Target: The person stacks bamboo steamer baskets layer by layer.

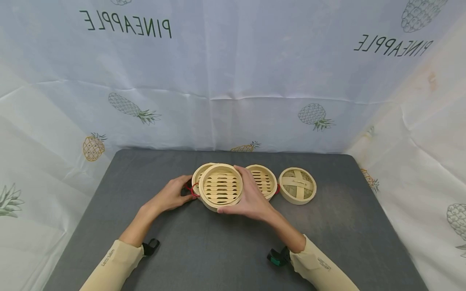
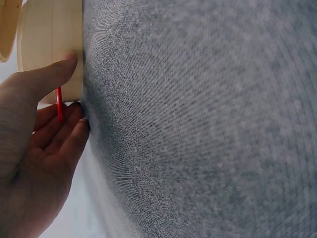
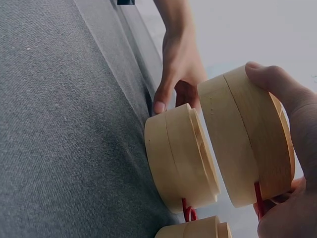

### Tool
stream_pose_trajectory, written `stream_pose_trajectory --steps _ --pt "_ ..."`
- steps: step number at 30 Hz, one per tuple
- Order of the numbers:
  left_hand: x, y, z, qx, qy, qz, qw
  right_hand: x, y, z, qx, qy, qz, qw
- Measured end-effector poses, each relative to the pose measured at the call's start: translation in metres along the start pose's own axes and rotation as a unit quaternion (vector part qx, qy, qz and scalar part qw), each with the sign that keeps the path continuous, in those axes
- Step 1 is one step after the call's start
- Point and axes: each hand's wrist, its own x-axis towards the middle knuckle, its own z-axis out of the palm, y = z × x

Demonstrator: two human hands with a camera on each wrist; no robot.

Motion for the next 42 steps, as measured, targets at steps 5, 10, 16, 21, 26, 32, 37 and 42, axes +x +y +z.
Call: stream_pose_trajectory --steps 5,10,16,21,26,32,37,42 --pt "-0.001 0.000 0.000 -0.007 0.000 -0.002 1.0000 0.005 0.000 0.004 0.004 -0.008 0.001 1.000" --pt "-0.002 -0.010 0.004 -0.023 0.024 0.030 0.9990 0.009 -0.002 0.007 0.003 -0.009 0.010 1.000" --pt "-0.002 -0.017 0.007 -0.042 0.041 0.057 0.9967 0.014 -0.001 0.009 0.004 -0.011 0.014 1.000" --pt "-0.001 -0.021 0.010 -0.035 0.046 0.053 0.9970 0.018 0.000 0.011 0.007 -0.010 0.013 1.000" --pt "-0.003 -0.010 0.004 -0.024 0.031 0.030 0.9988 0.022 0.001 0.013 -0.004 0.001 0.011 1.000" --pt "-0.004 -0.001 -0.001 -0.017 0.019 0.017 0.9995 0.026 0.001 0.014 0.001 -0.002 0.009 1.000" --pt "-0.004 -0.011 0.005 -0.028 0.040 0.046 0.9978 0.029 0.002 0.016 0.001 -0.005 0.014 1.000" --pt "-0.002 -0.023 0.012 -0.038 0.048 0.063 0.9961 0.030 0.003 0.017 0.006 -0.004 0.017 1.000"
